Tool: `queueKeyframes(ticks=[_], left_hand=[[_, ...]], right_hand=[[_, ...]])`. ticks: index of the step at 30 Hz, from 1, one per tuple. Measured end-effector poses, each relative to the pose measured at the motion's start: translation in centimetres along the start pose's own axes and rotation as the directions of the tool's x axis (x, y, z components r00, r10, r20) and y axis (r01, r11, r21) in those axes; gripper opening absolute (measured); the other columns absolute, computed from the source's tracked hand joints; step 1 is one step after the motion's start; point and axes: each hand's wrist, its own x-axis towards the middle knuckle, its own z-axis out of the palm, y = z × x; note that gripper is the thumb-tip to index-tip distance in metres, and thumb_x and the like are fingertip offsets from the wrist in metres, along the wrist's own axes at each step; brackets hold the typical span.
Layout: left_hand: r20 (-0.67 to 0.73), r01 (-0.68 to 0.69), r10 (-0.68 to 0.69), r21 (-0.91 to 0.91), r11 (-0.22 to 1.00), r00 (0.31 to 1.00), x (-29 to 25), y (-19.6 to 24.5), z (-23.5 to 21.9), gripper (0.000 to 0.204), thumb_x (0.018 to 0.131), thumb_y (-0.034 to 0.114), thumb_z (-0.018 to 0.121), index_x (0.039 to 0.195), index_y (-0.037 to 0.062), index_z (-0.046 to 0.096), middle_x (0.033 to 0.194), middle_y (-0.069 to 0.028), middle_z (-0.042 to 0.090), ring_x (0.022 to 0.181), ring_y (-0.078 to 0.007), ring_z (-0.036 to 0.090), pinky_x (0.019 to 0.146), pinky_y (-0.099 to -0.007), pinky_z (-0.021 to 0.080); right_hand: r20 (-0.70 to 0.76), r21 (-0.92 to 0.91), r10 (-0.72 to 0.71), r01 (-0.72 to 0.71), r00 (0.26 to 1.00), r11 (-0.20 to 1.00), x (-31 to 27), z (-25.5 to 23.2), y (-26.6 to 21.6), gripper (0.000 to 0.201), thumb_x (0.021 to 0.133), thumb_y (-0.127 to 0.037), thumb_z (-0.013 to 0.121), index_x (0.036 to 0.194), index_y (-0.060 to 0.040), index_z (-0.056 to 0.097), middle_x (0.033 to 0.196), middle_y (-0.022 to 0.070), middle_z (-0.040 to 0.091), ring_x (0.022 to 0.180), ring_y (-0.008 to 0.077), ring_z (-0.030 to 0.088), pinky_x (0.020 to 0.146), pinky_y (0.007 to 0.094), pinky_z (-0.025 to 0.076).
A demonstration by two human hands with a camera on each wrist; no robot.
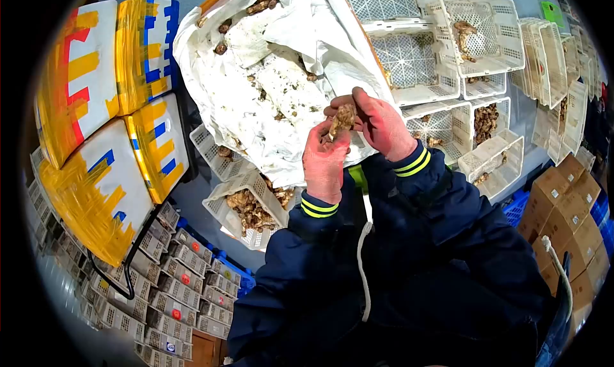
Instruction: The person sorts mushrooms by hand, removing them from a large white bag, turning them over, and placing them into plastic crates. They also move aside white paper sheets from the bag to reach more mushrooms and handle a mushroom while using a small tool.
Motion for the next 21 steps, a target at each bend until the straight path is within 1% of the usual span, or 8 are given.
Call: queueKeyframes(ticks=[3,8,10,11,15,17,19,21], left_hand=[[0.018,0.026,-0.025,-0.095,0.995,1.000,-0.2,0.0,-0.1,0.035,0.085,0.017,0.059,0.111,-0.0025,0.047,0.087,-0.0060,0.055,0.067,-0.0122,0.051,0.064,-0.0253,0.045],[0.150,0.154,-0.149,-0.019,0.988,0.977,-0.3,-0.6,-0.8,0.048,0.088,0.046,0.049,0.103,-0.0001,0.053,0.070,-0.0008,0.050,0.058,-0.0087,0.047,0.055,-0.0237,0.042],[0.149,0.201,-0.195,-0.025,0.979,0.969,-0.3,-0.4,-0.8,0.050,0.088,0.048,0.048,0.102,-0.0006,0.053,0.069,-0.0012,0.050,0.056,-0.0088,0.047,0.054,-0.0239,0.042],[0.147,0.246,-0.239,-0.032,0.969,0.960,-0.3,-0.3,-0.8,0.052,0.088,0.049,0.047,0.100,-0.0011,0.054,0.068,-0.0016,0.050,0.055,-0.0088,0.047,0.053,-0.0241,0.042],[0.221,0.293,-0.256,-0.153,0.944,0.941,-0.3,-0.7,-1.1,0.062,0.087,0.057,0.041,0.098,-0.0031,0.054,0.061,-0.0001,0.048,0.051,-0.0098,0.046,0.050,-0.0260,0.043],[0.129,0.370,-0.360,-0.071,0.926,0.924,-0.3,0.2,-0.7,0.065,0.086,0.060,0.039,0.095,-0.0027,0.053,0.057,0.0009,0.046,0.047,-0.0102,0.044,0.048,-0.0264,0.042],[0.174,0.412,-0.380,-0.217,0.885,0.909,-0.1,0.2,-0.7,0.066,0.086,0.061,0.037,0.092,-0.0019,0.053,0.056,0.0003,0.046,0.045,-0.0107,0.042,0.047,-0.0259,0.040],[0.128,0.389,-0.371,-0.190,0.901,0.920,-0.2,-0.1,-0.6,0.066,0.086,0.063,0.035,0.090,-0.0013,0.053,0.055,-0.0002,0.045,0.044,-0.0119,0.041,0.045,-0.0259,0.039]], right_hand=[[-0.038,-0.002,-0.071,0.071,0.997,0.997,-0.4,-0.4,0.2,0.050,0.093,-0.040,0.043,0.119,0.0027,0.048,0.109,0.0133,0.058,0.099,0.0173,0.056,0.088,0.0284,0.043],[0.058,-0.214,-0.157,0.166,0.986,0.963,-1.0,-0.1,0.7,0.038,0.091,-0.027,0.047,0.118,-0.0007,0.051,0.110,0.0098,0.057,0.098,0.0142,0.055,0.085,0.0246,0.042],[0.267,-0.732,-0.289,0.388,0.919,0.559,-1.0,-0.6,0.1,0.040,0.092,-0.027,0.045,0.118,0.0031,0.048,0.108,0.0155,0.058,0.097,0.0195,0.057,0.089,0.0289,0.042],[0.008,-0.410,-0.146,0.136,0.989,0.902,-1.1,-0.3,0.1,0.038,0.092,-0.027,0.046,0.111,0.0051,0.053,0.103,0.0155,0.060,0.093,0.0185,0.059,0.084,0.0278,0.045],[-0.236,0.015,-0.052,0.057,0.970,0.998,0.3,-2.0,0.8,0.042,0.092,-0.034,0.047,0.104,0.0060,0.052,0.098,0.0180,0.061,0.090,0.0224,0.062,0.077,0.0289,0.050],[-0.312,0.151,0.012,0.037,0.950,0.988,0.7,-3.6,1.7,0.047,0.091,-0.038,0.048,0.105,0.0067,0.051,0.096,0.0176,0.062,0.088,0.0227,0.062,0.076,0.0295,0.050],[-0.276,0.136,0.041,-0.003,0.960,0.991,0.0,-3.2,1.5,0.049,0.091,-0.038,0.047,0.109,0.0076,0.049,0.100,0.0182,0.060,0.092,0.0217,0.060,0.080,0.0294,0.048],[-0.044,0.231,0.007,0.003,0.999,0.973,-0.6,-2.0,2.1,0.051,0.094,-0.036,0.042,0.124,0.0059,0.038,0.102,0.0199,0.058,0.090,0.0233,0.060,0.081,0.0308,0.048]])
